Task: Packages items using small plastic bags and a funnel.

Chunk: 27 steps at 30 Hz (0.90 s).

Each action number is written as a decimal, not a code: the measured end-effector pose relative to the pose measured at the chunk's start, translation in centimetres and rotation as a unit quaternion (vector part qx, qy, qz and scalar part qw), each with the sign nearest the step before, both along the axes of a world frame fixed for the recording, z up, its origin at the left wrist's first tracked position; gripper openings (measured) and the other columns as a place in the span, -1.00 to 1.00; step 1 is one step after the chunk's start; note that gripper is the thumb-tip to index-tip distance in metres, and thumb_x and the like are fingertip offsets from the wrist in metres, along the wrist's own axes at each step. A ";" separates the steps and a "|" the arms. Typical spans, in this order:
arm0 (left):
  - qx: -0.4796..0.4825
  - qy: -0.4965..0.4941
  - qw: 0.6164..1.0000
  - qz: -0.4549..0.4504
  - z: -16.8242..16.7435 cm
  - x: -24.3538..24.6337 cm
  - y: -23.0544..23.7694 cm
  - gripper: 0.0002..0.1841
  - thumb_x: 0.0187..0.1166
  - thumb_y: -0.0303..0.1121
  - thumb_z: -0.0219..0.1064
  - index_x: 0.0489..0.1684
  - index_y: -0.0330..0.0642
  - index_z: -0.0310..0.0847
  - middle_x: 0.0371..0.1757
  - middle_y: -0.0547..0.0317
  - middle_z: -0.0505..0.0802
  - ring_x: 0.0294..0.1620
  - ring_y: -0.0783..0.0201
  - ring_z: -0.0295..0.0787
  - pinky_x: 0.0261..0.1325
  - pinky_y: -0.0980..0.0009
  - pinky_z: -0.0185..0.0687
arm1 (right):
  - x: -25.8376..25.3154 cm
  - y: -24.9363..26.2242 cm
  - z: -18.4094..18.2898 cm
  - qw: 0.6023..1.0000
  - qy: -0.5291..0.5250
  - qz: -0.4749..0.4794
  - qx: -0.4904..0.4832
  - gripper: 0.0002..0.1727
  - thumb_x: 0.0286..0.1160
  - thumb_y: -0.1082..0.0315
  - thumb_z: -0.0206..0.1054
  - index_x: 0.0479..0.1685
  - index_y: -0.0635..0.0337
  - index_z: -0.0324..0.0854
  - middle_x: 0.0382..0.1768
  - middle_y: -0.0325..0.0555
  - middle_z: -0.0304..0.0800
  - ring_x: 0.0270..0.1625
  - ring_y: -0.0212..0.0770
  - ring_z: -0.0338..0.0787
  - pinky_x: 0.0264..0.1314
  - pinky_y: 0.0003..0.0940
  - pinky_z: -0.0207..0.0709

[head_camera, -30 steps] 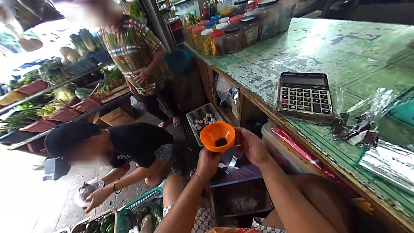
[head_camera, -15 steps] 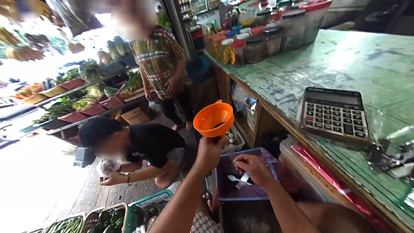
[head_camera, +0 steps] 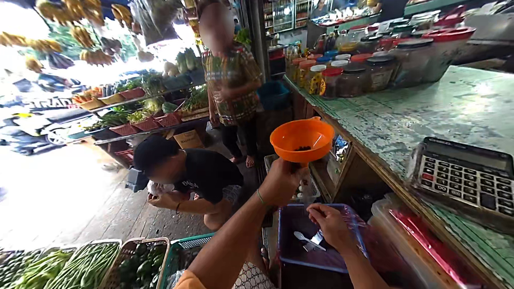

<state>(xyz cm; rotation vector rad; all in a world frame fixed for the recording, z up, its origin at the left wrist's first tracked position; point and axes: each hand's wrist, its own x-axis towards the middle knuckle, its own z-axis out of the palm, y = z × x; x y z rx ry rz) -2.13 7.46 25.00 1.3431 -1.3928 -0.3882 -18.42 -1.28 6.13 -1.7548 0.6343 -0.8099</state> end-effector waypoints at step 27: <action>-0.031 0.013 0.999 0.034 -0.7 0.0 -1.7 -0.84 0.51 -0.49 0.46 -0.06 -0.32 0.70 -0.21 0.12 0.87 -0.27 0.33 0.83 -0.14 0.34 0.84 | -1.7 -0.7 0.4 1.000 0.007 0.002 -0.024 -0.71 0.68 0.29 0.13 -0.19 0.18 0.78 -0.36 -0.25 0.75 -0.30 -0.44 0.67 -0.12 -0.41 0.60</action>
